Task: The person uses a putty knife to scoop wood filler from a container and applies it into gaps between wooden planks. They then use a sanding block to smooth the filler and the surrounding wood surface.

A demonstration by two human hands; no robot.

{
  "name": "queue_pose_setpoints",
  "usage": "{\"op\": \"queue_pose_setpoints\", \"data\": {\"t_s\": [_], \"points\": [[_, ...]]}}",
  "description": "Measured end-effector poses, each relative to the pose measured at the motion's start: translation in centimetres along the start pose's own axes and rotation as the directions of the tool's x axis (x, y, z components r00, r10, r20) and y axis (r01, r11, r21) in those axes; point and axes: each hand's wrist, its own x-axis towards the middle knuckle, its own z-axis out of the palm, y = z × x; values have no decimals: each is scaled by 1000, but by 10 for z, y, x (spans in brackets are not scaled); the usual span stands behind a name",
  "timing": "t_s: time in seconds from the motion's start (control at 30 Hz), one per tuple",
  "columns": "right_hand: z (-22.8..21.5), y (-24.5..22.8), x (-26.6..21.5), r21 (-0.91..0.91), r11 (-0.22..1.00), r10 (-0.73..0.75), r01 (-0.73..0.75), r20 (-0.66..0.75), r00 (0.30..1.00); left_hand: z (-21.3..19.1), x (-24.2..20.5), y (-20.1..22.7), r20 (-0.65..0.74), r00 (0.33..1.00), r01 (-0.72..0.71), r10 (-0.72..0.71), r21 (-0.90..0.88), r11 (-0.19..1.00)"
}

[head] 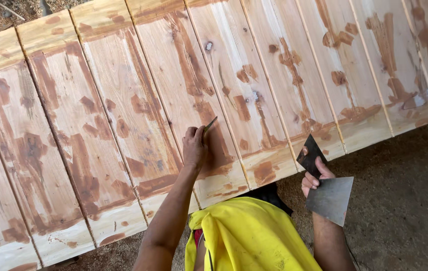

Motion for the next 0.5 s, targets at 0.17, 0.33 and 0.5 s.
{"op": "queue_pose_setpoints", "data": {"t_s": [0.17,0.33,0.5], "points": [[28,-24,34,-102,995,-5,-5,-100,995,5,11,24,-80,987,132,-140,-103,986],[76,-67,71,-410,909,27,-79,-131,991,19,15,110,-3,977,201,-213,-328,923],[122,-140,115,-630,703,203,-330,-267,942,1,27,241,108,993,76,-46,-290,954]]}}
